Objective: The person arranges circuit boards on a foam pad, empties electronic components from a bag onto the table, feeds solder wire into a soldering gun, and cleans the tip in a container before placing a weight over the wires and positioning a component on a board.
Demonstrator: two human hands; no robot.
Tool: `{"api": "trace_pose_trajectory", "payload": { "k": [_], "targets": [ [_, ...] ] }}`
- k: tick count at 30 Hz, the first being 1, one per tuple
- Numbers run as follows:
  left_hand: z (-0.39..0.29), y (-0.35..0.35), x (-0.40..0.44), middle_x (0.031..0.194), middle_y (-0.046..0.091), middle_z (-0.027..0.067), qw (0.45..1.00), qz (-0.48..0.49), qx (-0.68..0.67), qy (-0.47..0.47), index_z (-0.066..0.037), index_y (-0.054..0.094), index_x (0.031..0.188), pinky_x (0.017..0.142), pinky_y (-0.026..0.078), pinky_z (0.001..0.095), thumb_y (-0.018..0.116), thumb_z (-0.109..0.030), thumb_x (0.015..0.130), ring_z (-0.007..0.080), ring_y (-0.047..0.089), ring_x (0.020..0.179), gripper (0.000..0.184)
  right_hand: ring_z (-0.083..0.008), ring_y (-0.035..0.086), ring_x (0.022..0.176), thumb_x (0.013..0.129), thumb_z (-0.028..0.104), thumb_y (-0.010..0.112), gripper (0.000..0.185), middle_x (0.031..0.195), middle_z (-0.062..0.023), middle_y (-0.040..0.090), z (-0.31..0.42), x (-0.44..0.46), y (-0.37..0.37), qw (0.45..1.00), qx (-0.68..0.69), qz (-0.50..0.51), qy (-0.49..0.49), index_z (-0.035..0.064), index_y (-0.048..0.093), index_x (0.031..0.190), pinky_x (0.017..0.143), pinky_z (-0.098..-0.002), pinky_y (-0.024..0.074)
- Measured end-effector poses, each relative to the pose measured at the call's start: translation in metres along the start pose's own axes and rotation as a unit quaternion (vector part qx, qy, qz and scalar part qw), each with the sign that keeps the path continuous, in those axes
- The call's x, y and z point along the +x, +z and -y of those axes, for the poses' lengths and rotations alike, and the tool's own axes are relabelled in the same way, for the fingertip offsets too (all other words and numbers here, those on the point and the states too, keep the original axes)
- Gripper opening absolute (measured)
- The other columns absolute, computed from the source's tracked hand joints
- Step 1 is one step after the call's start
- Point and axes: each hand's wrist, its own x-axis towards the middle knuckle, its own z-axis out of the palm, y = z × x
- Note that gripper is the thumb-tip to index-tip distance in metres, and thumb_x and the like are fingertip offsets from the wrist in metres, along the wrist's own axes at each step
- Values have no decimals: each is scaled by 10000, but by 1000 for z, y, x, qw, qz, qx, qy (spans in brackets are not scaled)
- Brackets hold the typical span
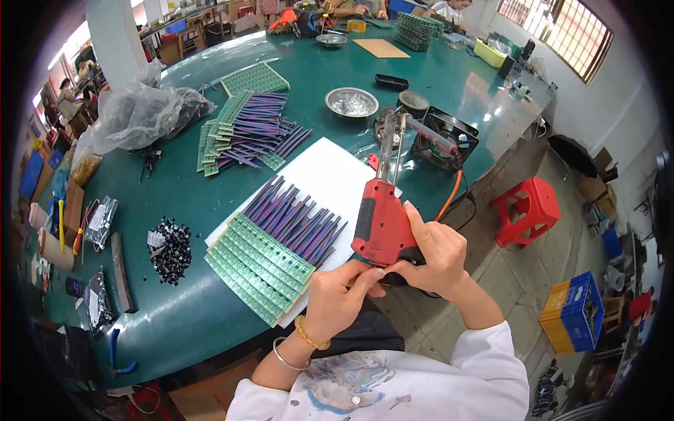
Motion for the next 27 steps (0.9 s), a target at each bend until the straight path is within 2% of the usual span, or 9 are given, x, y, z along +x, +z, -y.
{"api": "trace_pose_trajectory", "payload": {
  "k": [6, 8, 12, 18, 24, 26, 27],
  "targets": [
    [6, 6, -9, 665, 675, 78, 996, -54, -20, 63, 5, 661, 832, 478, 454, 209, 608, -118, 859, 95, 629, 544, 136, -157, 466, 447, 671, 578, 668, 829, 549, -19, 450, -2, 3, -3, 1000, -4, -7, 7, -35, 521, 1210, 445, -270, 405],
    [1, -1, -13, 670, 676, 70, 1000, 23, 19, -3, 3, 662, 841, 452, 425, 205, 597, -109, 864, 85, 603, 517, 131, -158, 466, 446, 678, 581, 661, 827, 547, -20, 447, -1, 3, -2, 1000, -8, -4, 3, -38, 521, 1209, 442, -268, 403],
    [5, -1, -10, 654, 670, 65, 1000, 13, -17, 15, 0, 662, 843, 434, 402, 202, 586, -99, 868, 83, 584, 492, 127, -155, 462, 443, 695, 586, 645, 817, 545, -19, 441, 2, 1, -1, 1000, 2, 4, -7, -42, 524, 1203, 438, -266, 397],
    [1, -1, -10, 638, 665, 63, 1000, 15, 1, 4, 1, 661, 839, 446, 425, 201, 583, -97, 870, 87, 601, 504, 129, -155, 456, 439, 717, 590, 626, 803, 541, -21, 436, 1, 0, 0, 1000, -3, 4, -10, -44, 524, 1199, 436, -265, 393],
    [3, 2, -12, 615, 659, 59, 999, -1, 9, 43, 3, 662, 828, 469, 456, 204, 581, -100, 873, 101, 634, 541, 139, -153, 451, 435, 712, 583, 634, 804, 537, -23, 431, 1, 0, -1, 1000, -3, -1, -10, -50, 525, 1195, 434, -267, 390],
    [-1, 1, -13, 714, 677, 98, 999, 31, 2, -13, 14, 654, 903, 543, 490, 221, 574, -103, 879, 121, 656, 624, 144, -171, 478, 445, 680, 592, 651, 833, 544, -32, 461, 2, -1, -1, 1000, 6, 6, 5, -52, 526, 1193, 444, -268, 408],
    [-1, 2, -14, 714, 677, 98, 999, 31, 3, -12, 14, 654, 903, 543, 490, 221, 574, -103, 879, 121, 656, 624, 144, -171, 478, 445, 680, 592, 651, 833, 544, -32, 461, 2, -3, -2, 1000, 6, 6, 5, -52, 526, 1193, 444, -268, 408]
  ]
}}
